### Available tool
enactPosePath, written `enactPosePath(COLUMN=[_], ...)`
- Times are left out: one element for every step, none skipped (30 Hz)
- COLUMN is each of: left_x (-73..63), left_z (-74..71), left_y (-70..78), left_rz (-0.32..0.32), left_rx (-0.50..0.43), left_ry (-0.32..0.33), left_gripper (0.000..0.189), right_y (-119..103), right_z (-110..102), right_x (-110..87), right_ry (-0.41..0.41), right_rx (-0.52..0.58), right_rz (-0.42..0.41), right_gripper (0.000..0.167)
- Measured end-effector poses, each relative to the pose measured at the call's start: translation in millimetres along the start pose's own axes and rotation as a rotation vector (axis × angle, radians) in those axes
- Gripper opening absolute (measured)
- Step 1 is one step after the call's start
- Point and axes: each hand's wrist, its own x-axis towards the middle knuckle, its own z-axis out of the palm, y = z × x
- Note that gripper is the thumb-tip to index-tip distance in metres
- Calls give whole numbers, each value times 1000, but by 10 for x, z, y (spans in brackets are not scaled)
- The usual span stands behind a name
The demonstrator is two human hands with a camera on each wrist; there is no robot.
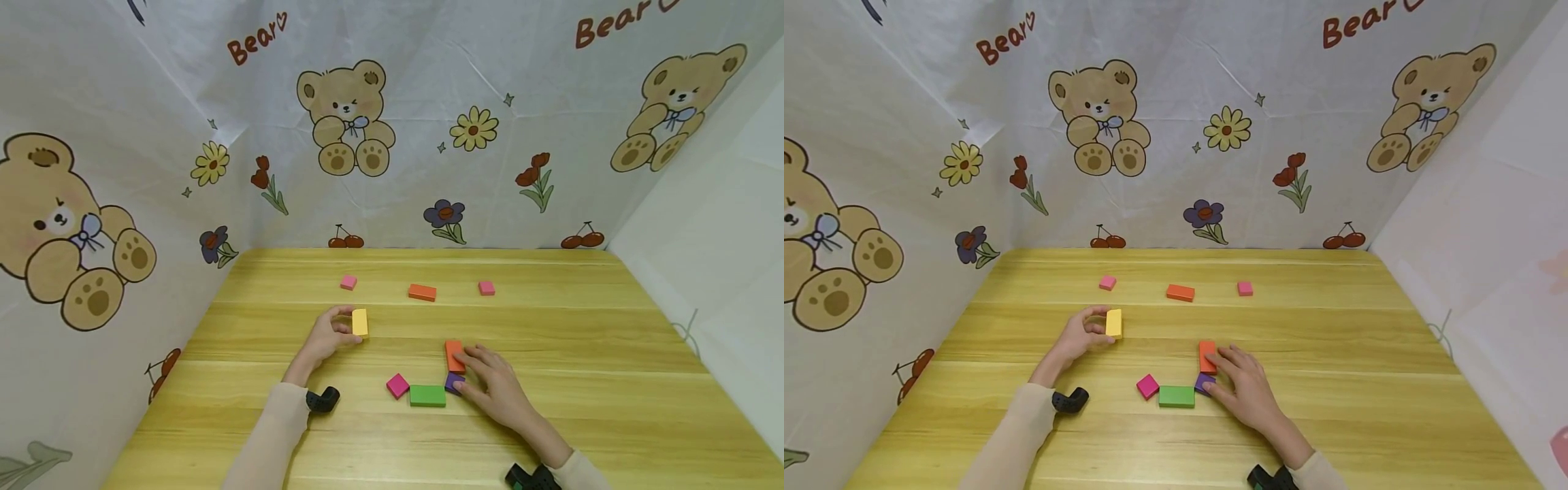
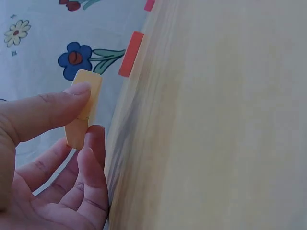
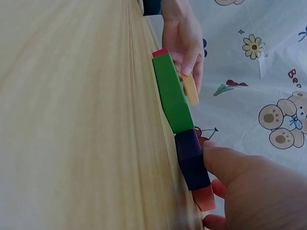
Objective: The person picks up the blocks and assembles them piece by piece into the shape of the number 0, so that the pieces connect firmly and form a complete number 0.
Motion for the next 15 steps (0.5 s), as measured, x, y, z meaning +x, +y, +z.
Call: enactPosePath(left_x=[-23, -45, -68, -89, -111, -134, -153, -173, -192, -210, -229, -248, -263, -279, -292], left_z=[22, 42, 62, 81, 102, 122, 144, 165, 186, 207, 229, 251, 275, 297, 319], left_y=[4, 8, 13, 17, 21, 28, 33, 38, 46, 49, 57, 64, 68, 70, 67], left_rz=[2, 5, 6, 9, 12, 17, 21, 27, 33, 43, 51, 58, 65, 70, 76], left_rx=[-7, -10, -14, -15, -18, -19, -24, -24, -27, -25, -25, -21, -18, -10, -2], left_ry=[-5, -9, -13, -18, -25, -32, -38, -44, -52, -61, -68, -75, -81, -88, -95], left_gripper=[67, 67, 67, 66, 66, 66, 66, 66, 66, 66, 66, 66, 66, 66, 66], right_y=[-2, -4, -6, -7, -7, -8, -7, -6, -4, -3, -1, 0, 1, 2, 1], right_z=[-2, -5, -7, -8, -9, -10, -10, -9, -7, -6, -4, -3, -2, -2, -2], right_x=[0, 0, 0, 0, 0, -1, -2, -2, -3, -4, -5, -5, -6, -6, -6], right_ry=[-1, -1, -2, -3, -5, -6, -7, -9, -10, -12, -13, -14, -15, -16, -17], right_rx=[0, 1, 1, 1, 0, 0, -1, -2, -3, -4, -5, -4, -4, -4, -4], right_rz=[0, 0, 0, 1, 2, 4, 6, 9, 11, 14, 16, 17, 18, 18, 18], right_gripper=[51, 51, 51, 51, 51, 51, 51, 51, 52, 52, 52, 52, 52, 52, 52])
